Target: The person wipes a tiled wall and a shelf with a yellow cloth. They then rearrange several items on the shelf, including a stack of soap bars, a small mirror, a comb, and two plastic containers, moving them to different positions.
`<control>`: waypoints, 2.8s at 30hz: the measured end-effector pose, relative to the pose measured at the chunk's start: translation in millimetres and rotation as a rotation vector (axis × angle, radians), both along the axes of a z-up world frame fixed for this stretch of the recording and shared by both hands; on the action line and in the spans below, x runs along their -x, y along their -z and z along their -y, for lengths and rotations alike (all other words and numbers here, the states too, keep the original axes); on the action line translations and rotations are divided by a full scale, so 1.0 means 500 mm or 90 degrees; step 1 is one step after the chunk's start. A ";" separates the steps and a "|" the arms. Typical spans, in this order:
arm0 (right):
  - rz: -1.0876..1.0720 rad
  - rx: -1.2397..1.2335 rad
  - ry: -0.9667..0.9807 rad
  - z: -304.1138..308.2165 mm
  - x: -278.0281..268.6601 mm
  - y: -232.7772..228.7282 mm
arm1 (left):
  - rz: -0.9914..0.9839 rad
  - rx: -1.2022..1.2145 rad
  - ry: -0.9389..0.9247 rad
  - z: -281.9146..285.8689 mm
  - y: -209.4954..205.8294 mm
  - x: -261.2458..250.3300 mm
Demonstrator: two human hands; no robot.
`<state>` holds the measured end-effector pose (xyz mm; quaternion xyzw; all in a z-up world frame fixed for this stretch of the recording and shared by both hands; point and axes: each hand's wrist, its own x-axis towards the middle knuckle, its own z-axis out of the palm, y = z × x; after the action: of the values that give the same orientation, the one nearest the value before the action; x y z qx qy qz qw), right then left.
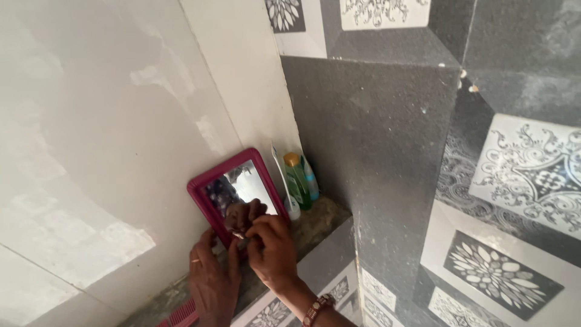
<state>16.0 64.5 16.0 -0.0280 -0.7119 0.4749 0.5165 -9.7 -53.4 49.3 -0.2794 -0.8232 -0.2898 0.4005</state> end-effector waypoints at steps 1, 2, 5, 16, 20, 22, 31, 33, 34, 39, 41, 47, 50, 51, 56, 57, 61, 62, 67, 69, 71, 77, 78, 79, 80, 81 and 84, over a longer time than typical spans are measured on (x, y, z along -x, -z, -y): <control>0.004 -0.015 -0.007 0.000 -0.004 -0.004 | -0.030 0.014 0.000 0.003 -0.004 -0.005; 0.009 -0.031 -0.014 0.000 -0.007 -0.008 | -0.060 0.029 -0.001 0.006 -0.006 -0.008; 0.041 -0.050 -0.054 0.000 -0.014 -0.015 | -0.066 0.020 0.001 0.034 -0.002 -0.009; 0.097 -0.223 -0.219 0.003 -0.010 0.010 | 0.099 0.385 0.139 0.372 0.015 0.077; 0.088 -0.279 -0.237 0.005 -0.016 0.004 | 0.367 0.249 0.050 0.381 0.021 0.061; 0.075 -0.304 -0.250 0.006 -0.024 0.002 | 0.303 0.252 0.070 0.375 0.024 0.050; 0.239 -0.241 -0.355 0.012 -0.024 0.008 | 0.265 0.355 -0.087 0.320 -0.002 -0.014; 0.204 -0.240 -0.312 0.015 -0.031 0.008 | 0.273 0.382 -0.113 0.311 -0.011 -0.017; 0.192 -0.212 -0.328 0.020 -0.040 0.008 | 0.242 0.361 -0.098 0.306 -0.013 -0.027; 0.163 -0.006 -0.352 0.026 -0.063 0.009 | 0.058 0.273 0.001 0.223 -0.010 -0.086; 0.136 -0.039 -0.250 0.019 -0.064 0.005 | 0.063 0.248 0.001 0.180 -0.011 -0.101; 0.325 -0.092 -0.102 -0.043 -0.101 -0.028 | 0.007 0.212 0.032 0.092 -0.027 -0.127; 0.329 -0.050 -0.074 -0.072 -0.115 -0.025 | 0.027 0.192 0.087 0.050 -0.019 -0.125; 0.309 -0.021 -0.076 -0.081 -0.115 -0.021 | 0.036 0.185 0.108 0.034 -0.014 -0.122; 0.224 0.062 -0.035 -0.131 -0.098 0.009 | -0.032 0.148 0.101 -0.020 0.018 -0.114; 0.209 0.057 -0.025 -0.140 -0.099 0.015 | -0.027 0.148 0.090 -0.024 0.022 -0.111; 0.249 0.122 -0.020 -0.168 -0.102 0.033 | -0.009 0.128 0.085 -0.027 0.040 -0.099; 0.211 0.109 -0.020 -0.171 -0.099 0.036 | -0.010 0.125 0.086 -0.026 0.044 -0.097; 0.248 0.125 0.016 -0.171 -0.090 0.034 | -0.008 0.101 0.094 -0.023 0.044 -0.095; 0.225 0.064 0.063 -0.172 -0.092 0.031 | 0.004 0.113 0.091 -0.024 0.040 -0.094; 0.249 0.049 0.106 -0.174 -0.093 0.030 | 0.004 0.115 0.089 -0.029 0.039 -0.091; 0.330 0.014 0.104 -0.192 -0.090 0.037 | 0.058 0.098 0.097 -0.039 0.041 -0.088; 0.342 0.011 0.094 -0.195 -0.091 0.039 | 0.068 0.093 0.095 -0.042 0.040 -0.088; 0.340 0.011 0.072 -0.197 -0.093 0.042 | 0.061 0.094 0.097 -0.045 0.039 -0.087; 0.339 0.011 0.051 -0.197 -0.095 0.046 | 0.054 0.094 0.098 -0.048 0.037 -0.085; 0.337 0.012 0.030 -0.197 -0.096 0.050 | 0.046 0.094 0.100 -0.051 0.036 -0.084; 0.321 -0.012 -0.007 -0.192 -0.097 0.066 | 0.033 0.098 0.102 -0.062 0.035 -0.085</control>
<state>64.6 160.3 -16.9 -0.1371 -0.8227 0.4492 0.3202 32.8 -22.2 31.5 -0.3666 -0.8282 -0.2638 0.3319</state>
